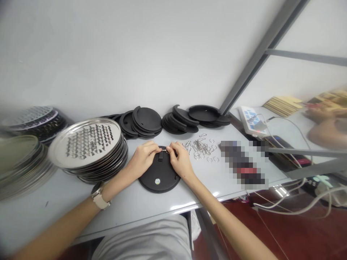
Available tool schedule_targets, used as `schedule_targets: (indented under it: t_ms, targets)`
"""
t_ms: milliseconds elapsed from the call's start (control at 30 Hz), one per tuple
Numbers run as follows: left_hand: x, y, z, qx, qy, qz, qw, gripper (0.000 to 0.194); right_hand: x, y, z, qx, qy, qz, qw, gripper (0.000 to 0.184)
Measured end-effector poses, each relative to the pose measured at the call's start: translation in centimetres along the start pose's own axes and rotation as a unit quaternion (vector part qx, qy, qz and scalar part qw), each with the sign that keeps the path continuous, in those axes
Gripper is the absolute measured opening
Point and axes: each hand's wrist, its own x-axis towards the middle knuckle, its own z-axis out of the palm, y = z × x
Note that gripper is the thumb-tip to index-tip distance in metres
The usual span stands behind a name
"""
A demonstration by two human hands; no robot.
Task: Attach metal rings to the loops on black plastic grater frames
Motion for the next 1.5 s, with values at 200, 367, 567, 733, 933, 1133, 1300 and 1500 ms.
schedule_targets:
  t_ms: [200,367,567,733,933,1133,1300,1500]
  targets:
    - [-0.1,0.0,0.2,-0.005,0.000,-0.006,1.000,0.026,0.0,0.1,0.0,0.006,-0.004,0.001,1.000,0.030]
    - [-0.2,0.0,0.3,-0.008,0.004,-0.006,1.000,0.025,0.0,0.2,0.0,0.012,-0.005,0.004,1.000,0.030]
    - [-0.5,-0.3,0.3,-0.006,0.008,0.002,1.000,0.022,0.0,0.1,0.2,0.020,-0.003,0.014,1.000,0.031]
    - [-0.9,-0.4,0.2,0.003,0.018,-0.003,1.000,0.017,0.2,0.1,0.3,0.032,0.000,0.026,0.999,0.032]
    - [-1.3,-0.2,0.2,0.011,0.020,-0.013,1.000,0.018,0.4,0.4,0.1,0.046,0.004,0.042,0.998,0.030]
    - [-1.3,-0.2,0.3,0.008,0.022,-0.018,1.000,0.017,0.3,0.2,-0.1,0.056,0.007,0.024,0.998,0.018]
    - [-1.3,-0.3,0.3,0.005,0.024,-0.020,0.999,0.020,0.2,-0.7,-0.5,0.046,-0.011,-0.034,0.998,0.012]
    - [-1.3,-0.2,0.3,0.006,0.023,-0.023,0.999,0.022,0.0,-1.0,-0.6,0.027,-0.027,-0.066,0.997,0.007]
